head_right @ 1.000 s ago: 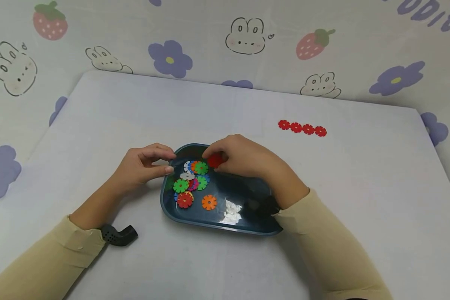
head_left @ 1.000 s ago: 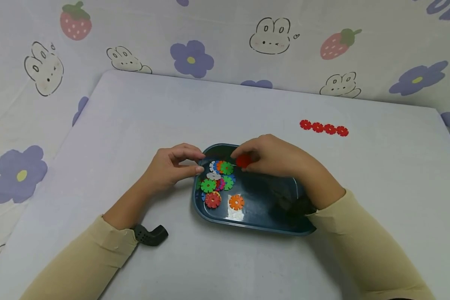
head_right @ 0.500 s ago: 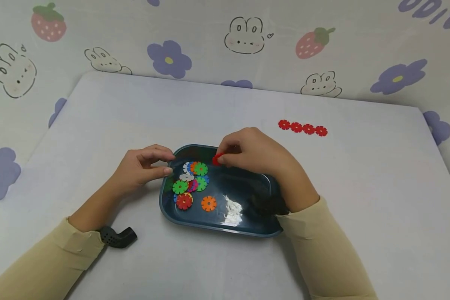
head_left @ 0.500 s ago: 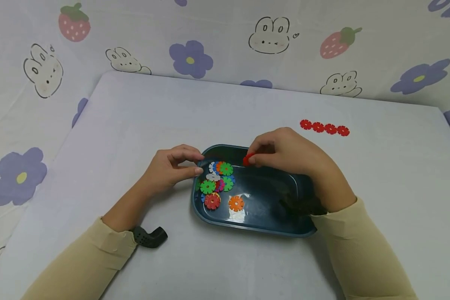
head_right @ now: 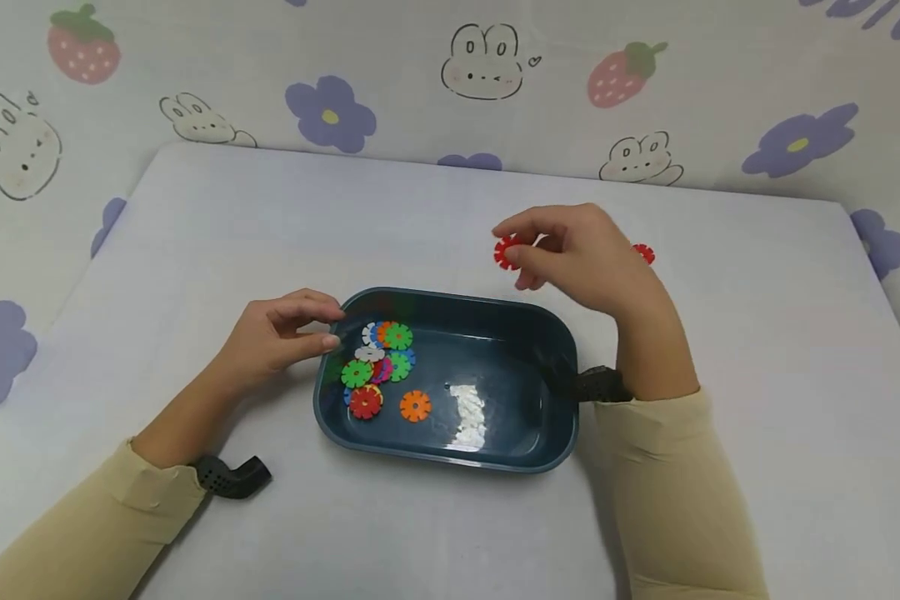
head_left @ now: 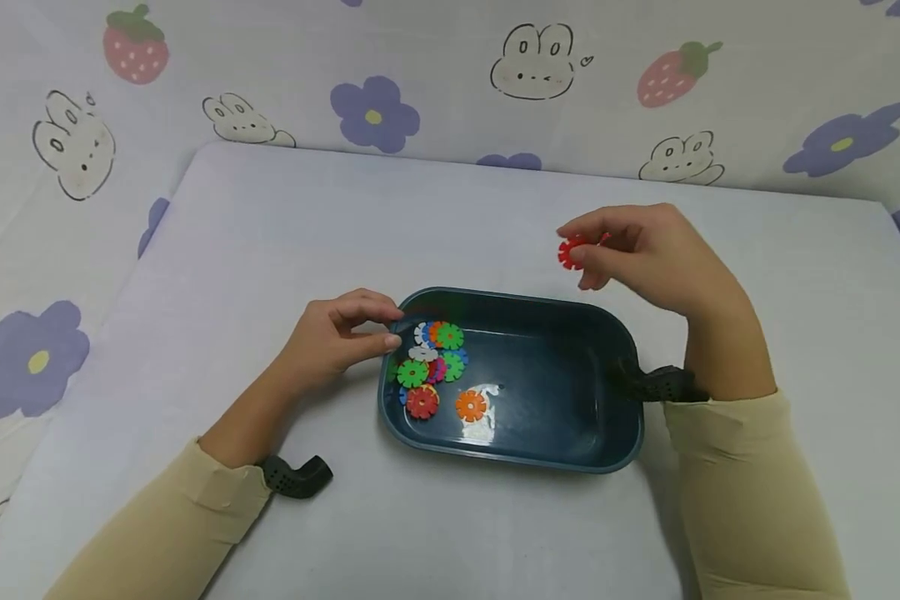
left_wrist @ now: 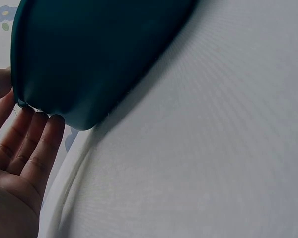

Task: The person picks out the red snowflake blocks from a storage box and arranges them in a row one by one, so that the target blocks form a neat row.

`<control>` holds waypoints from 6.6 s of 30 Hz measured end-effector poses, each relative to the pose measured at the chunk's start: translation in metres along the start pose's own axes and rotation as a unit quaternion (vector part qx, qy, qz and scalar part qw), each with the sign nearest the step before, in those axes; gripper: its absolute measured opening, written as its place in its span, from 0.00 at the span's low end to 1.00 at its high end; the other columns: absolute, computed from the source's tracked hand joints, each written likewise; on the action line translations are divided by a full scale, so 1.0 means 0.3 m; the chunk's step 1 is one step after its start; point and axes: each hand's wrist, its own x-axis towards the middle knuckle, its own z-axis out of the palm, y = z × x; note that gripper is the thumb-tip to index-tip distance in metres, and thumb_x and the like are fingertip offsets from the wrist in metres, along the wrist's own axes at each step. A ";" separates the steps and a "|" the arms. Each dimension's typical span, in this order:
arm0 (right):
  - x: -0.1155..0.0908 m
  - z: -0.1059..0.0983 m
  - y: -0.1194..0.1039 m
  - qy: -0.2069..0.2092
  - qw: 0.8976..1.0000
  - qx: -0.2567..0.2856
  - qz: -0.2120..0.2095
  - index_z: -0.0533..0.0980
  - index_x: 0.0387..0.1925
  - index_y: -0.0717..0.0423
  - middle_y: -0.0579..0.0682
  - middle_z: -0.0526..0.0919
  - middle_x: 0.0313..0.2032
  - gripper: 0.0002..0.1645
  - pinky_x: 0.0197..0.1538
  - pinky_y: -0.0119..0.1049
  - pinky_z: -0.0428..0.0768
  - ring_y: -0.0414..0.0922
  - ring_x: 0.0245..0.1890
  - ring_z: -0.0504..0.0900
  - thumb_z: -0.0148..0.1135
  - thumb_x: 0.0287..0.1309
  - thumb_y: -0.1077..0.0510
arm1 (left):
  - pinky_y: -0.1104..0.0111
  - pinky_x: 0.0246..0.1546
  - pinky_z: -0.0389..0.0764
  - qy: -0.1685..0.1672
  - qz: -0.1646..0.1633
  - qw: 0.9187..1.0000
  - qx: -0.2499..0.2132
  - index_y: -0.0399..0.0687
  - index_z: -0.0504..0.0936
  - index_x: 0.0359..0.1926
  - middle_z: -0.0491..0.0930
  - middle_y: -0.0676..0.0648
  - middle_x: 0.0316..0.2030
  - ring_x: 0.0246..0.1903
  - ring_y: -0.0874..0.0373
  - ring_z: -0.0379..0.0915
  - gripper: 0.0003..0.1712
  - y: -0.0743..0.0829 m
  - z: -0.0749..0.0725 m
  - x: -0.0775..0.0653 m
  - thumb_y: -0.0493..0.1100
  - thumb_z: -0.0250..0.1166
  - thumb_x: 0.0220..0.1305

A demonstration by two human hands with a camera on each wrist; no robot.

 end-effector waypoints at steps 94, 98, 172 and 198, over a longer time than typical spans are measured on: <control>-0.003 -0.106 0.159 0.211 0.957 -0.053 0.190 0.76 0.63 0.42 0.49 0.83 0.56 0.30 0.51 0.33 0.80 0.43 0.55 0.81 0.60 0.62 0.38 | 0.70 0.50 0.81 0.003 -0.004 1.000 0.007 0.32 0.83 0.48 0.81 0.44 0.49 0.52 0.46 0.76 0.17 0.004 0.006 0.000 0.33 0.71 0.58; 0.018 -0.055 0.007 0.191 0.979 -0.030 0.059 0.82 0.54 0.49 0.47 0.87 0.45 0.22 0.39 0.21 0.77 0.34 0.41 0.82 0.67 0.61 0.47 | 0.69 0.50 0.82 0.004 -0.003 1.000 0.007 0.31 0.82 0.48 0.80 0.42 0.49 0.52 0.48 0.76 0.17 0.005 0.005 -0.001 0.32 0.71 0.57; 0.149 0.479 -0.151 -0.377 0.908 -0.166 -0.081 0.83 0.40 0.43 0.41 0.82 0.28 0.15 0.33 0.34 0.77 0.41 0.29 0.77 0.76 0.49 0.52 | 0.66 0.43 0.85 0.002 0.001 1.000 -0.014 0.34 0.83 0.46 0.81 0.44 0.47 0.47 0.54 0.78 0.15 -0.001 0.003 0.005 0.30 0.71 0.56; 0.130 0.522 -0.163 -0.398 0.896 -0.154 -0.122 0.81 0.46 0.43 0.39 0.81 0.37 0.25 0.42 0.32 0.78 0.38 0.39 0.77 0.78 0.46 0.43 | 0.68 0.49 0.82 0.002 0.006 1.000 0.002 0.39 0.84 0.47 0.81 0.44 0.48 0.49 0.54 0.78 0.14 -0.008 -0.004 0.007 0.32 0.71 0.58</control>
